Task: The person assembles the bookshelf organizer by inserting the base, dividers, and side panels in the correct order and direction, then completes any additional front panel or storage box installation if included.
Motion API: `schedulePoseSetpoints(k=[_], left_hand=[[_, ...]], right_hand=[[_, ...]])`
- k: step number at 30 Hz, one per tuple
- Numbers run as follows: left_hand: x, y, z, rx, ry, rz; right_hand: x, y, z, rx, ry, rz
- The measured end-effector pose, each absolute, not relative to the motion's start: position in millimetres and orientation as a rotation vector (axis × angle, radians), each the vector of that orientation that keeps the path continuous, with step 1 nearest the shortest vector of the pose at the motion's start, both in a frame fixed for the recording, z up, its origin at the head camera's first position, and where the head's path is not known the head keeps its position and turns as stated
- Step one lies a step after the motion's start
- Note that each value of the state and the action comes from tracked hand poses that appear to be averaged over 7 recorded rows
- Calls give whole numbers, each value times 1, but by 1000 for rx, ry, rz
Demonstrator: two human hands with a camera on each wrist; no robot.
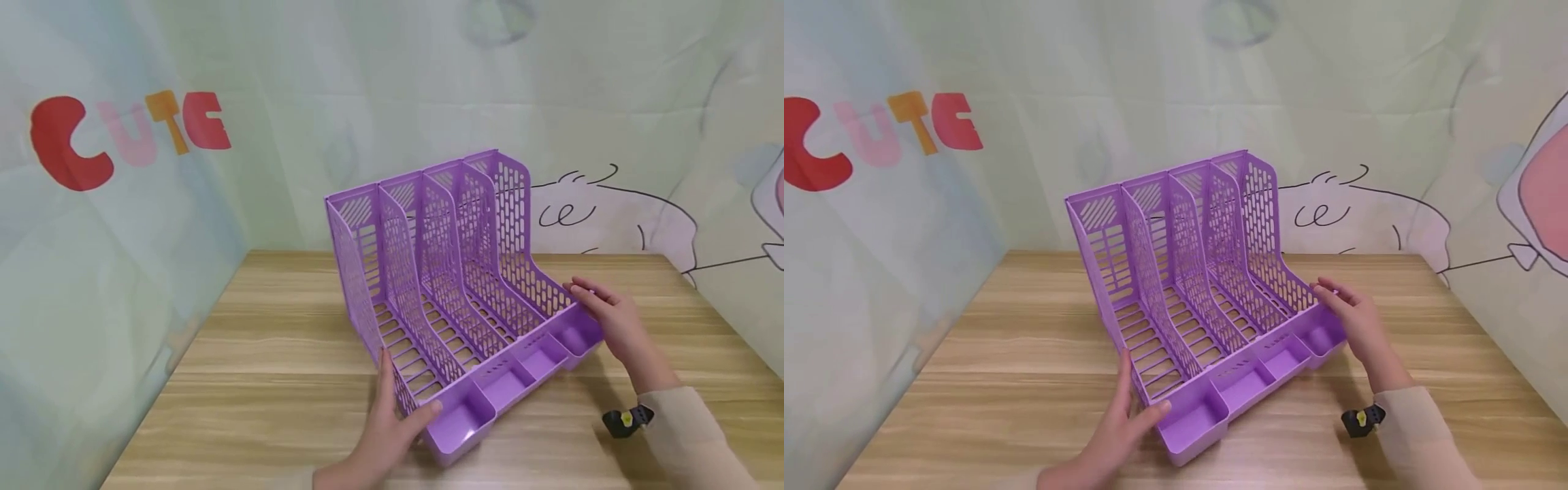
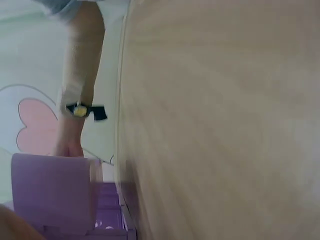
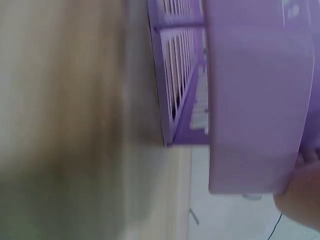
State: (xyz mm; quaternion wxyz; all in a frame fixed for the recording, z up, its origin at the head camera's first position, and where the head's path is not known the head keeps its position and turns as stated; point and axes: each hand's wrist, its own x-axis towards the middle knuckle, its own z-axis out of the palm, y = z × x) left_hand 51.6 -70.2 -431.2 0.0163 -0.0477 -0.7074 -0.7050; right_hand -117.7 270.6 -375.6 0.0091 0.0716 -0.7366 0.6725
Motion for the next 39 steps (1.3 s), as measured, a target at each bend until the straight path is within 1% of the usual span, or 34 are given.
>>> schedulePoseSetpoints(k=[9, 16, 25, 34, 36, 39], left_hand=[[47, -37, -423, 132, -2015, -2122], [21, -63, -426, 17, -1932, -2220], [-4, -92, -426, 88, -2063, -2275], [-8, -98, -429, 117, -2011, -2367], [-7, -98, -430, 139, -2009, -2371], [-5, -97, -430, 137, -2003, -2371]], right_hand=[[-113, 267, -369, 58, -2374, 1980], [-95, 252, -370, -149, -2169, 2117], [-91, 237, -371, -239, -2103, 2164], [-88, 238, -367, -165, -2221, 2168], [-88, 243, -366, -83, -2298, 2181], [-91, 253, -363, 115, -2403, 2258]])
